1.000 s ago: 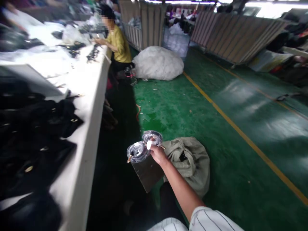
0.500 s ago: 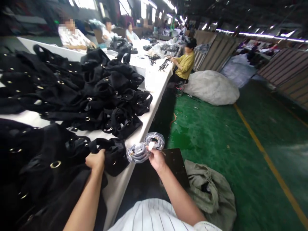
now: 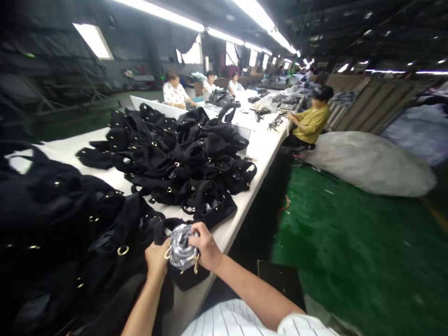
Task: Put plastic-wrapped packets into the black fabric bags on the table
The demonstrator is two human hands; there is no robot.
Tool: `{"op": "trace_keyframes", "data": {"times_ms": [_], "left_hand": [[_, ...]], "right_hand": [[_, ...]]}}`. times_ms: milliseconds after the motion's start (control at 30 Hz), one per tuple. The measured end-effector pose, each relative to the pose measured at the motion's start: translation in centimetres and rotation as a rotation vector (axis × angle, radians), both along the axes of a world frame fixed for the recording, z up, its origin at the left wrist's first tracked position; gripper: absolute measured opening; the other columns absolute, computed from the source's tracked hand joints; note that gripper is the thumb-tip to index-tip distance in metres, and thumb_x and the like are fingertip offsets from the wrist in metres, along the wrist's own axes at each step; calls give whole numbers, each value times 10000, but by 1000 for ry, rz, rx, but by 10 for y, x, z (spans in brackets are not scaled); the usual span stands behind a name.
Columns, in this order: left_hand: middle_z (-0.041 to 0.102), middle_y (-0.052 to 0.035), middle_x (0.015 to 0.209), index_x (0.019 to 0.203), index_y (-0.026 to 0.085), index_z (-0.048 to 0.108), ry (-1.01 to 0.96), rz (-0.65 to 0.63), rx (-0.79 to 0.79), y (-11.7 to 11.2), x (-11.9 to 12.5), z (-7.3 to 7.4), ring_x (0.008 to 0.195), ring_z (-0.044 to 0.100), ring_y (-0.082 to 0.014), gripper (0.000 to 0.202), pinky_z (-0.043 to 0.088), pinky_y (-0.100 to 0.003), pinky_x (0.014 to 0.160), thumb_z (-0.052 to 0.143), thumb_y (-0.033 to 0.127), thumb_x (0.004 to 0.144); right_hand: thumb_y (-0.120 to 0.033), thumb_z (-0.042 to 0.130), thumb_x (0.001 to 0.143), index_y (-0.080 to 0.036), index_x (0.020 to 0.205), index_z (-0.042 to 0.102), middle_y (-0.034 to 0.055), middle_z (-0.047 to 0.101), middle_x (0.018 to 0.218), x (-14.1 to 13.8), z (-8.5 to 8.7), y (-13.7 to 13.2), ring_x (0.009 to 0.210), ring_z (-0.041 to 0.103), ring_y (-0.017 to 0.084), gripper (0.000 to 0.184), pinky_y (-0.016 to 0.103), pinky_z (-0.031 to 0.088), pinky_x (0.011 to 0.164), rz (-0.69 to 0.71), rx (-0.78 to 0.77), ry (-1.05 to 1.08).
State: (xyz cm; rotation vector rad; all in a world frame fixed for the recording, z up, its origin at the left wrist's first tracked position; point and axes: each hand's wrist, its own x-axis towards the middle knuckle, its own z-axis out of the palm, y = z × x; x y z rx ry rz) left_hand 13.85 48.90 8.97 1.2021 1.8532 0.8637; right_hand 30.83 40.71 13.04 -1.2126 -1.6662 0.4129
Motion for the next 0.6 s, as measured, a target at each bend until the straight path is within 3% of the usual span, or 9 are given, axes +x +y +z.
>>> {"op": "trace_keyframes", "data": {"times_ms": [167, 300, 367, 500, 533, 600], "left_hand": [[712, -94, 649, 695, 160, 703, -118, 35, -29, 14, 7, -10, 704, 702, -323, 240, 534, -372, 601, 675, 377, 597], [730, -105, 679, 662, 175, 706, -119, 89, -43, 18, 15, -13, 734, 706, -335, 230, 537, -391, 665, 673, 376, 556], [737, -107, 694, 659, 179, 713, -98, 121, -59, 16, 16, -13, 769, 709, -347, 214, 532, -399, 699, 681, 357, 544], [741, -109, 722, 719, 154, 732, -55, 195, -122, 11, 16, -14, 835, 711, -348, 220, 520, -385, 726, 684, 316, 578], [743, -106, 744, 752, 146, 737, -39, 208, -133, 11, 16, -16, 871, 709, -337, 229, 516, -374, 746, 687, 307, 598], [747, -94, 806, 843, 138, 738, -8, 228, -149, 10, 14, -22, 894, 702, -291, 247, 511, -352, 772, 675, 291, 660]], "right_hand": [[-202, 691, 794, -233, 816, 631, 48, 462, 1087, 31, -13, 34, 921, 579, 196, 71, 318, 515, 814, 160, -150, 1], [-258, 759, 727, -232, 882, 645, 89, 460, 1311, 51, -16, 58, 894, 648, 211, 194, 351, 527, 839, 260, -293, 124], [-264, 742, 743, -221, 881, 652, 107, 494, 1351, 54, -20, 73, 928, 668, 234, 170, 364, 521, 865, 271, -359, 196], [-356, 807, 686, -203, 868, 712, 88, 691, 1051, 52, -25, 107, 1026, 641, 281, 256, 413, 483, 991, 319, -522, 585], [-388, 842, 642, -196, 866, 725, 76, 711, 960, 50, -27, 115, 994, 649, 283, 317, 433, 487, 991, 273, -647, 737], [-500, 791, 707, -190, 927, 729, 72, 727, 942, 46, -32, 126, 932, 671, 267, 385, 456, 522, 942, 227, -790, 822]]}}
